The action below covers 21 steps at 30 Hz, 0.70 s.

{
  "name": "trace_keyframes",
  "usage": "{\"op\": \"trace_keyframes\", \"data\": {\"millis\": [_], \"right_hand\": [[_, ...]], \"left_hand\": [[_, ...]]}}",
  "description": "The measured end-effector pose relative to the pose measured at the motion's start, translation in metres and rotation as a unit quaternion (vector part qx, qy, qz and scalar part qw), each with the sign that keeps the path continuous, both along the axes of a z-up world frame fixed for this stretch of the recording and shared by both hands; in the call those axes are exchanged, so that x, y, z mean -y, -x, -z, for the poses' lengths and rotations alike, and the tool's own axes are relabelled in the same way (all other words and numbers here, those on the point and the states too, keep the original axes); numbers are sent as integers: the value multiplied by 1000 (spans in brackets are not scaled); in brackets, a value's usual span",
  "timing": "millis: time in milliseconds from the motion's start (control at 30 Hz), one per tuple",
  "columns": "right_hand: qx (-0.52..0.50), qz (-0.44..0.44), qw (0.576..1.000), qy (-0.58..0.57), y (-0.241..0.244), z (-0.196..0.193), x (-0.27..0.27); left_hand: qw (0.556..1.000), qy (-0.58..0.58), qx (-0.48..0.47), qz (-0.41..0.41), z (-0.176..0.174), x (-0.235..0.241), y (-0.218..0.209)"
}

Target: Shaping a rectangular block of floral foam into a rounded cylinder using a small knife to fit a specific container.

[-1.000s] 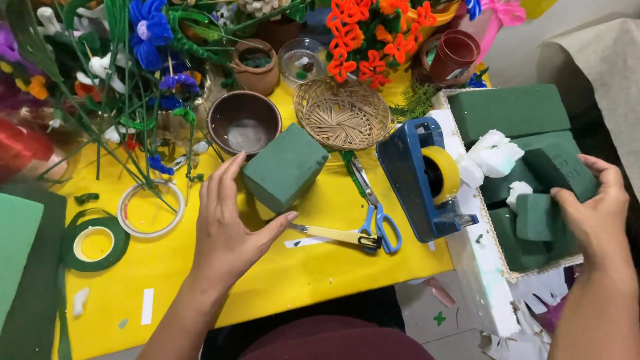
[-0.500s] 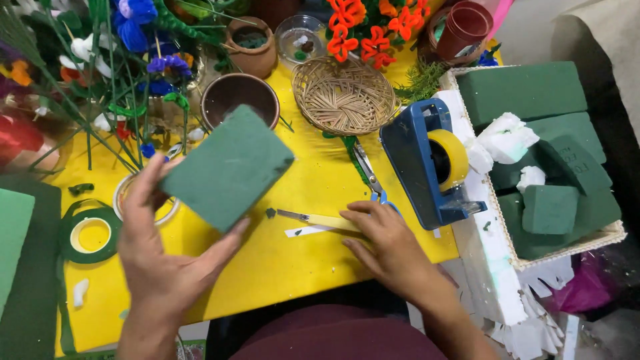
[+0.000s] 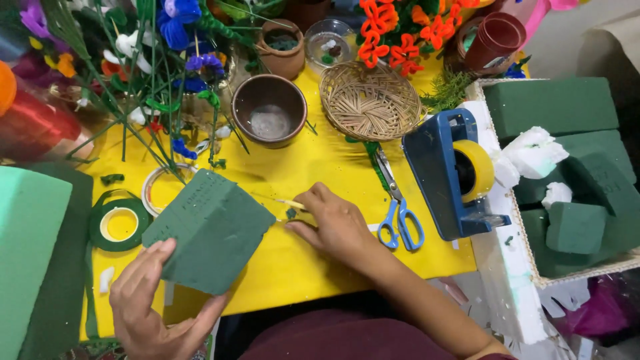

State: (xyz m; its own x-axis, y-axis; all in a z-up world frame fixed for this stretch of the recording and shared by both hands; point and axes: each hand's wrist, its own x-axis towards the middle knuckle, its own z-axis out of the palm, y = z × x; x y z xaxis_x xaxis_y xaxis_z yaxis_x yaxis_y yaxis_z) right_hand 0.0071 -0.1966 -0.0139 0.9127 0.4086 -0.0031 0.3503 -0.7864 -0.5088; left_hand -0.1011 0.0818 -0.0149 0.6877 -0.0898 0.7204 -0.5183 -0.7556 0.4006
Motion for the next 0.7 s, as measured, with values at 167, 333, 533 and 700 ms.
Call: {"op": "trace_keyframes", "data": {"millis": [167,333,533,700], "right_hand": [[23,90,995,28,-22,4,17],[74,189,978,38,-19,-14,60],[-225,190,885,-361,0,-32,76],[-224,163,903,-329,5,-30,74]], "left_hand": [[999,-15,13,34,13,3,-7],[988,-40,-10,149,4,38,-26],[967,-105,-7,232,1,70,-54],[957,11,-189,218,-12,66,-43]]}}
